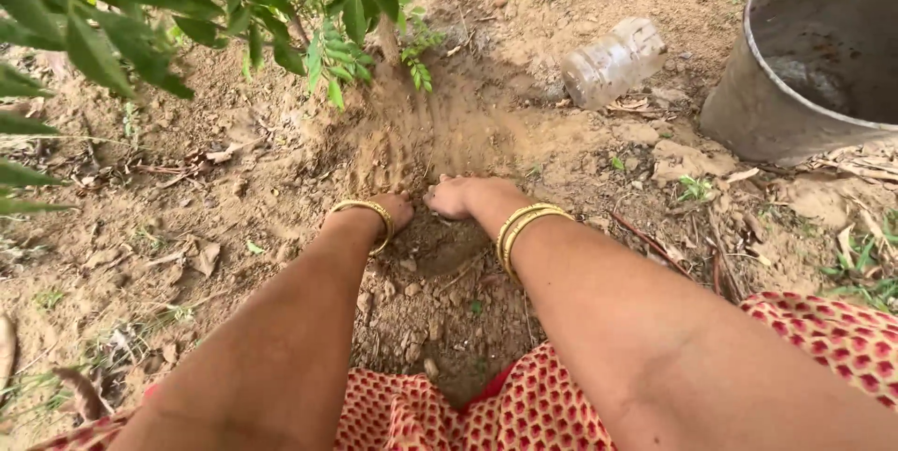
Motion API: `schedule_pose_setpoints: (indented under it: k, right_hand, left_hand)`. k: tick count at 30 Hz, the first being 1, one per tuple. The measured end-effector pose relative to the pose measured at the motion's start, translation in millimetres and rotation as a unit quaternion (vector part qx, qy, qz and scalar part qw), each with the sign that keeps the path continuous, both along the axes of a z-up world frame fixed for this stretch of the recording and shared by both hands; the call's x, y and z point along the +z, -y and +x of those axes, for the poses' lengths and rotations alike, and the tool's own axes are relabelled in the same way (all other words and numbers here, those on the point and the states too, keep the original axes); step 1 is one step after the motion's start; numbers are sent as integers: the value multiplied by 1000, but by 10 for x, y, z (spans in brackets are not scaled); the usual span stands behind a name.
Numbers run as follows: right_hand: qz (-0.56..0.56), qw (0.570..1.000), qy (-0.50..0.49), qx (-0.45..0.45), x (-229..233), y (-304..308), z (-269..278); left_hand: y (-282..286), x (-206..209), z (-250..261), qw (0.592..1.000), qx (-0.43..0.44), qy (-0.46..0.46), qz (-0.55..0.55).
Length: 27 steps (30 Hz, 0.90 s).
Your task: Plant a small tree in a prepared hole in the ground.
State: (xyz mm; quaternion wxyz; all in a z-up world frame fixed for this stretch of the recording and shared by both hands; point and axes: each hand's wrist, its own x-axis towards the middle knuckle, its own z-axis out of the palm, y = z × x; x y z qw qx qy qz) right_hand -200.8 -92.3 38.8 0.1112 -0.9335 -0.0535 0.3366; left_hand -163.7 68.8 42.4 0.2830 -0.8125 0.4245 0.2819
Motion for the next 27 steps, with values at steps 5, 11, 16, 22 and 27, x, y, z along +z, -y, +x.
schedule_pose_setpoints:
  k: [5, 11, 16, 22, 27]
  right_hand:
    - [2, 1000, -12, -24, 620, 23, -330]
    - [-53, 997, 58, 15, 556, 607, -82]
    - [-75, 991, 42, -99, 835, 1034, -411]
    - [-63, 989, 51, -125, 634, 1006, -610]
    - [-55, 988, 14, -144, 944, 891, -691]
  left_hand:
    - [81, 138, -78, 999, 39, 0, -31]
    - [700, 974, -364, 921, 310, -74, -226]
    - [1381, 805, -310, 972, 177, -80, -134]
    - [1436, 926, -666, 922, 338, -82, -168]
    - [1344, 916, -645, 951, 264, -84, -136]
